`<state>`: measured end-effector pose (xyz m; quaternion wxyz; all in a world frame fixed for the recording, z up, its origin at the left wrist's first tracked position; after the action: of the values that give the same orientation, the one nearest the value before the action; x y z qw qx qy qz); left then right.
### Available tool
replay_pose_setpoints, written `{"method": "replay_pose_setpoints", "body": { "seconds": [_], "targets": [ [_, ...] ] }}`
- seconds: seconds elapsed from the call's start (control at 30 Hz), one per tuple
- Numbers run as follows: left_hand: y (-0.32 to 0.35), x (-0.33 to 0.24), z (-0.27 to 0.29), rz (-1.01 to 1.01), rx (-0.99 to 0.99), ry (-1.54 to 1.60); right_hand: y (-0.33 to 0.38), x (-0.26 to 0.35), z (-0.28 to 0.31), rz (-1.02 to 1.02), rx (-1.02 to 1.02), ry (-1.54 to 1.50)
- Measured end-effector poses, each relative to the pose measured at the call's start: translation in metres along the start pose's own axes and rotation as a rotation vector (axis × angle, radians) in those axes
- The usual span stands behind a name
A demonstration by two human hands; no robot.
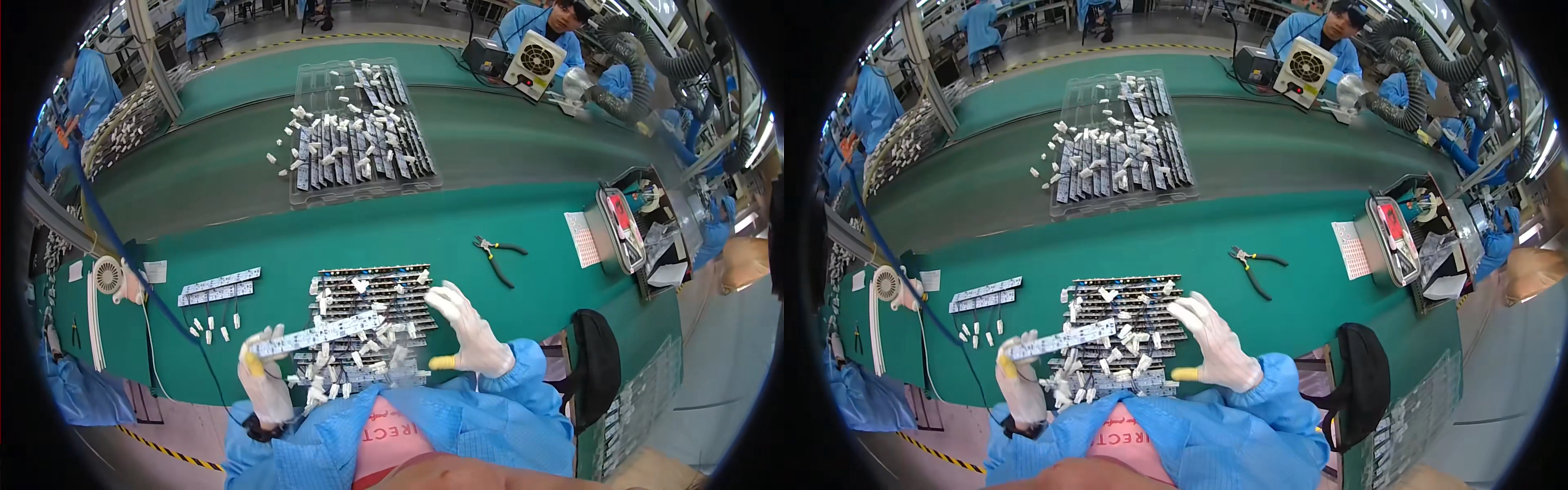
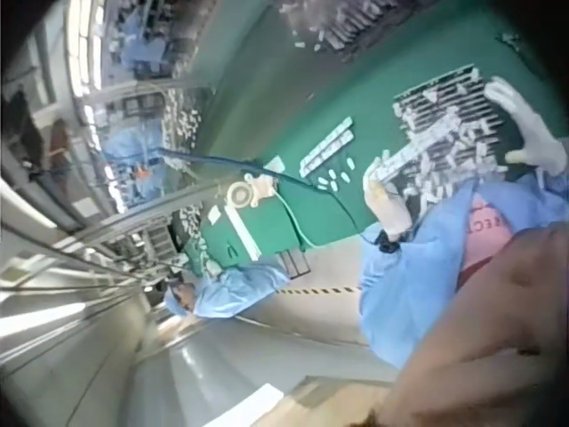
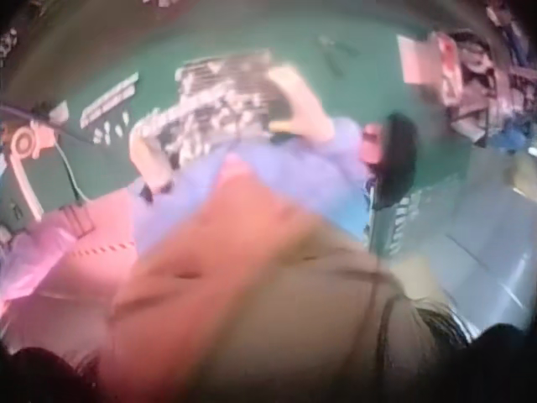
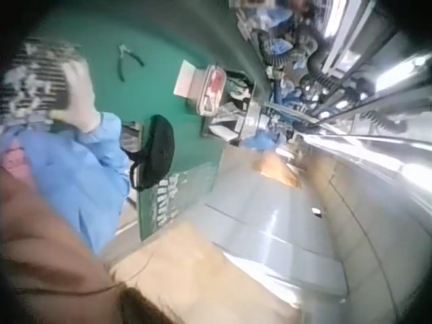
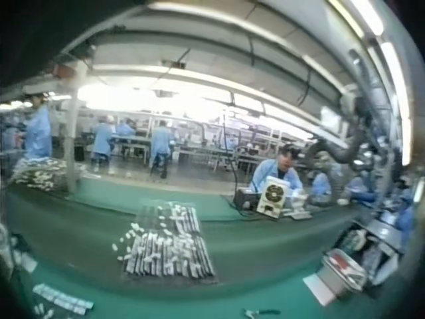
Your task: The person picks up circuit board strips with attached wiring, trims components on them using pliers, turns the strips over by hand, and places them onto the table.
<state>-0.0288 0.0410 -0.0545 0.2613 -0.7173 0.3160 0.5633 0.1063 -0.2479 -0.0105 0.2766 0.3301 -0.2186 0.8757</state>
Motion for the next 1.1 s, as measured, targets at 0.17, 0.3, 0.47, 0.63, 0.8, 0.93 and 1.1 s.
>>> {"method": "replay_pose_setpoints", "body": {
  "seconds": [0.17,0.3,0.47,0.63,0.8,0.93,1.1],
  "targets": [
    [0.03,0.03,0.005,-0.02,-0.034,-0.106,0.028,-0.002,-0.036,-0.145,0.094,0.356],
    [0.032,0.041,-0.01,-0.005,-0.054,0.012,0.026,-0.002,-0.043,-0.133,0.106,0.446],
    [0.024,0.044,-0.024,0.044,0.0,0.007,0.03,-0.01,-0.045,-0.119,0.099,0.494],
    [0.017,0.03,-0.057,0.019,0.071,-0.134,0.025,-0.027,-0.023,-0.076,-0.074,0.355],
    [0.021,0.03,-0.062,-0.013,0.084,-0.265,0.033,-0.035,-0.012,-0.033,-0.163,0.396],
    [0.02,0.039,-0.047,0.029,-0.031,-0.072,0.029,-0.038,-0.019,-0.097,-0.145,0.481],
    [0.014,0.043,-0.027,0.08,0.004,0.246,0.03,-0.032,-0.02,-0.134,-0.149,0.428]
  ]
}}
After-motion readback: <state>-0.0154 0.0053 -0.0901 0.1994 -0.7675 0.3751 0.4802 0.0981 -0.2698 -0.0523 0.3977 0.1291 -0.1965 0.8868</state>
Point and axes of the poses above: each hand's wrist, its own y-axis away from the middle knuckle, its own z-axis out of the back of the hand, x = y × z, the point moved 7 cm from there along -y, towards the middle knuckle, and after that the axes turned 6 degrees about -y, right-handed, at the moved point
